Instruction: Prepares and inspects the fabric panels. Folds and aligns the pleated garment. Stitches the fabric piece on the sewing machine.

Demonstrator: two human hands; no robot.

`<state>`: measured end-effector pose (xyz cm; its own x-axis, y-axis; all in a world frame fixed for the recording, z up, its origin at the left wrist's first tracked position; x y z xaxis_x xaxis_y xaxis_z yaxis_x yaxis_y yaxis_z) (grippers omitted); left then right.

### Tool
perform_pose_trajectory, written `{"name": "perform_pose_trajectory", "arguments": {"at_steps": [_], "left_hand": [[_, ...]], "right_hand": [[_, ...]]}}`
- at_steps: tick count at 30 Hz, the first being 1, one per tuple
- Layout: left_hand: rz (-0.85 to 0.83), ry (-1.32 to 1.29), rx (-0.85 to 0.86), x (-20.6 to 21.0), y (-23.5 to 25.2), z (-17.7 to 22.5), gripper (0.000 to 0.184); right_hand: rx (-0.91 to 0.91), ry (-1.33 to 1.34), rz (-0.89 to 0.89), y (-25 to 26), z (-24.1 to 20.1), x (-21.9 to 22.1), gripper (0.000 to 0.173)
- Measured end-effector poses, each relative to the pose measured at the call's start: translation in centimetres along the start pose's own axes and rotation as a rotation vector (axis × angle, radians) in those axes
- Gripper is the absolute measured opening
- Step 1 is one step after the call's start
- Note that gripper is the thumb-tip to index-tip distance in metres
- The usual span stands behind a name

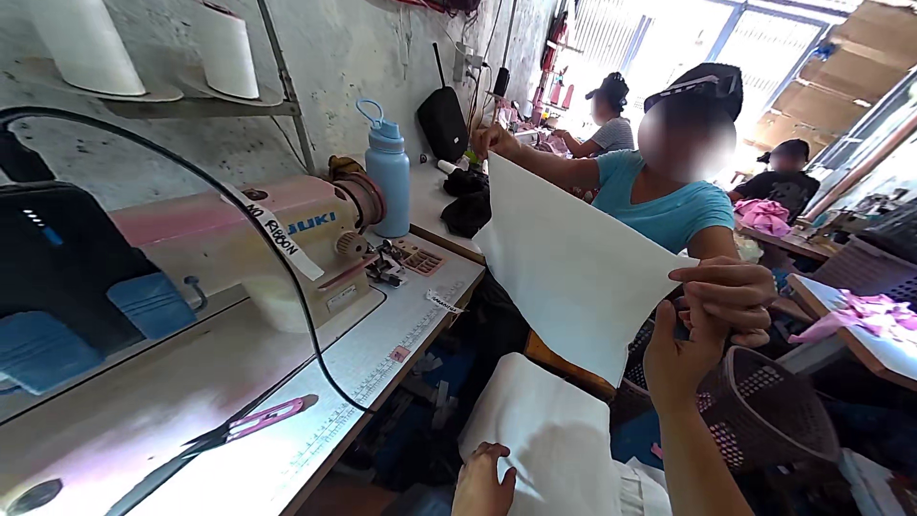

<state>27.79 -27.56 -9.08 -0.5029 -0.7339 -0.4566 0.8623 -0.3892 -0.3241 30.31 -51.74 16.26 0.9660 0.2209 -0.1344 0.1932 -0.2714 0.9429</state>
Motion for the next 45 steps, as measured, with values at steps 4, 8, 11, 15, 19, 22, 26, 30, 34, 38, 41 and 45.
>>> {"name": "perform_pose_trajectory", "arguments": {"at_steps": [4,8,11,15,19,22,26,30,34,38,41,45], "left_hand": [[0.003,-0.008,0.004,0.0,-0.1,0.0,0.039],[0.003,0.008,0.006,0.3,0.0,-0.1,0.039],[0.004,0.02,0.014,0.4,0.2,0.0,0.039],[0.007,0.021,0.017,0.5,0.1,0.3,0.038],[0.007,0.028,0.004,0.3,-0.1,0.3,0.038],[0.005,0.027,-0.007,0.3,0.0,0.1,0.038],[0.004,0.023,-0.003,0.4,0.2,0.1,0.038],[0.008,0.012,0.01,0.3,0.0,0.2,0.038],[0.013,0.012,0.01,0.0,-0.2,0.2,0.038],[-0.006,0.01,-0.015,-0.2,-0.4,0.4,0.039],[-0.011,0.001,-0.026,-0.5,-0.5,0.4,0.04],[-0.036,0.007,-0.024,-0.4,-0.7,0.6,0.041]], "right_hand": [[0.009,0.01,0.034,-0.5,-0.2,-0.2,0.031],[-0.012,-0.015,0.022,-1.2,-0.9,-0.6,0.032],[0.034,0.003,-0.048,-2.3,-1.5,-0.5,0.037],[0.114,-0.015,-0.18,-4.7,-2.0,-0.3,0.044],[0.113,-0.037,-0.273,-7.3,-1.3,-0.2,0.04],[0.099,-0.052,-0.361,-9.3,-0.6,-0.5,0.037],[0.071,-0.121,-0.453,-11.8,0.7,-0.9,0.035],[0.016,-0.244,-0.58,-15.0,3.2,-1.3,0.036],[0.014,-0.384,-0.808,-18.8,7.8,-2.1,0.035],[0.289,-0.638,-1.306,-21.8,12.5,-3.7,0.035],[0.395,-0.741,-1.829,-24.0,11.2,-4.1,0.045],[0.267,-0.567,-2.264,-25.2,4.5,-4.2,0.051]]}}
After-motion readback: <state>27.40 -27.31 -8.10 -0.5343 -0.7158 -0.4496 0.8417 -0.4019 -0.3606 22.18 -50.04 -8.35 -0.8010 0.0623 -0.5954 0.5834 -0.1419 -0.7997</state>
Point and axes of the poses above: each hand's wrist, its own y-axis towards the middle knuckle, its own x-axis out of the palm, z = x × y, the point moved 5 cm from there along y, towards the middle knuckle, and after that the axes turned 6 degrees about -y, right-handed, at the moved point
